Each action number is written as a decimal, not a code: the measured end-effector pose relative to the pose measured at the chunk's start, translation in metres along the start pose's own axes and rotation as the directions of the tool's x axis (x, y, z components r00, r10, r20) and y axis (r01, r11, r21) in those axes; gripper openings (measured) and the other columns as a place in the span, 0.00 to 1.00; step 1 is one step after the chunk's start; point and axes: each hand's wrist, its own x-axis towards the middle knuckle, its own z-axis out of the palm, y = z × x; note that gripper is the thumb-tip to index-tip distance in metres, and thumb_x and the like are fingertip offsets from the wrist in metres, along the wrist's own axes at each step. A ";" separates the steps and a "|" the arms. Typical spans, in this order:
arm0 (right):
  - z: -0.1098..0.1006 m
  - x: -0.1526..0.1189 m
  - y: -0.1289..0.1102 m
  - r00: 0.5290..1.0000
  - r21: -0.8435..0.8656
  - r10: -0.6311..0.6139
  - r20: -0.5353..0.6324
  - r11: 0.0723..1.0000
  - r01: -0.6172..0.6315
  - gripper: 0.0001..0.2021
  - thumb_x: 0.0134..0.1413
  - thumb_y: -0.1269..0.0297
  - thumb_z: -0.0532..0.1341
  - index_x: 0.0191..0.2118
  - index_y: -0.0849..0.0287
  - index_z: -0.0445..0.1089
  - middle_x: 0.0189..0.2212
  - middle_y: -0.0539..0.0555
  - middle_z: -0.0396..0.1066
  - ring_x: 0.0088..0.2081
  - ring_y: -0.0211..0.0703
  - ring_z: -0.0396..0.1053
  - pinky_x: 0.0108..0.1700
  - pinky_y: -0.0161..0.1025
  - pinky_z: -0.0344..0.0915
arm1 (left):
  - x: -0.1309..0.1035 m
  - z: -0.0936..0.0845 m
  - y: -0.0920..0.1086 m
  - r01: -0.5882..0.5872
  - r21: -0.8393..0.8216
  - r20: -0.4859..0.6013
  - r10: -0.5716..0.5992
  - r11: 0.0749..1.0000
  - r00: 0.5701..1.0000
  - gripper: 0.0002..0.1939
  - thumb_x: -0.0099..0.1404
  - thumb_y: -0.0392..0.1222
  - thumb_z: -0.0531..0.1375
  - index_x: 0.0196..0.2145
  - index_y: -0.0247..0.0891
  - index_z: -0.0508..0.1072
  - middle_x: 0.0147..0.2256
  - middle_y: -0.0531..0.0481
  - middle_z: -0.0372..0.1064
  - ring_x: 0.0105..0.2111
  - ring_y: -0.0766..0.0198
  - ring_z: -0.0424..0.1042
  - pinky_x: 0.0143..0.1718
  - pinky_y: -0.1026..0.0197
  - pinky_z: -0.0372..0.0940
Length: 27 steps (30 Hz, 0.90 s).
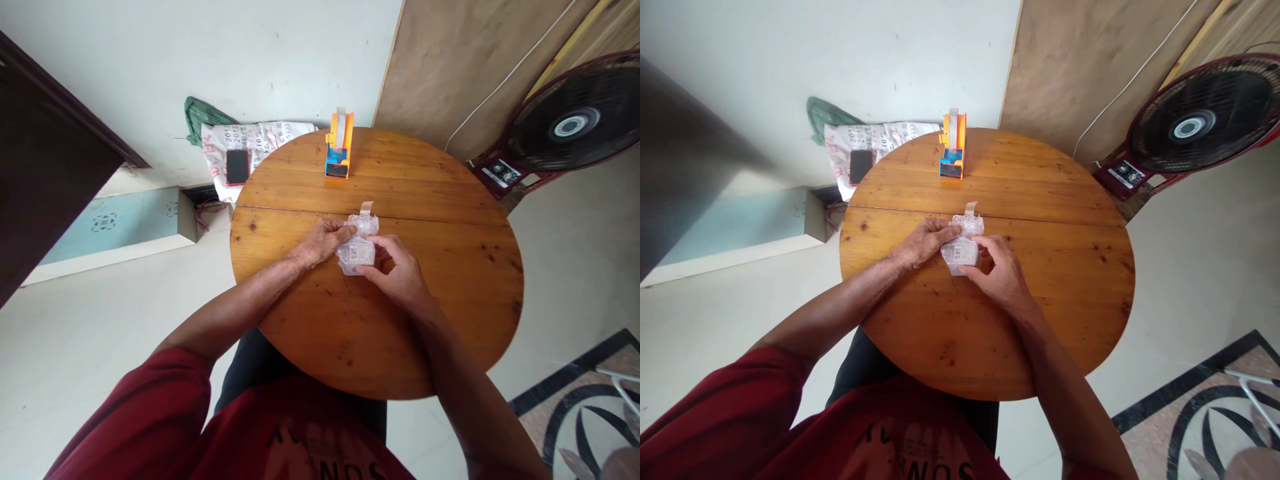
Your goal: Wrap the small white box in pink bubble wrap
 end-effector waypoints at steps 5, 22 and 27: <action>0.001 0.001 -0.002 0.997 0.051 0.074 0.026 0.996 -0.075 0.19 0.47 0.61 0.70 0.47 0.52 0.73 0.42 0.53 0.76 0.38 0.46 0.73 0.42 0.45 0.71 | 0.000 -0.004 -0.003 -0.006 0.054 0.019 0.005 0.999 1.000 0.14 0.62 0.48 0.64 0.28 0.32 0.75 0.23 0.52 0.70 0.21 0.70 0.65 0.25 0.66 0.58; 0.008 -0.002 -0.006 0.969 0.085 0.246 -0.015 0.966 -0.244 0.19 0.43 0.56 0.72 0.43 0.54 0.73 0.32 0.51 0.77 0.32 0.45 0.71 0.36 0.44 0.69 | -0.002 -0.012 -0.004 -0.200 0.040 0.034 0.198 0.979 0.980 0.14 0.57 0.41 0.66 0.35 0.40 0.63 0.26 0.57 0.68 0.24 0.70 0.66 0.28 0.65 0.61; 0.009 -0.003 -0.003 0.968 0.103 0.251 -0.020 0.963 -0.248 0.21 0.44 0.55 0.72 0.46 0.55 0.74 0.34 0.53 0.78 0.33 0.47 0.73 0.37 0.45 0.70 | -0.006 -0.012 0.000 -0.179 0.245 0.022 0.179 0.953 0.984 0.12 0.54 0.43 0.67 0.30 0.35 0.70 0.29 0.52 0.70 0.26 0.70 0.67 0.28 0.66 0.62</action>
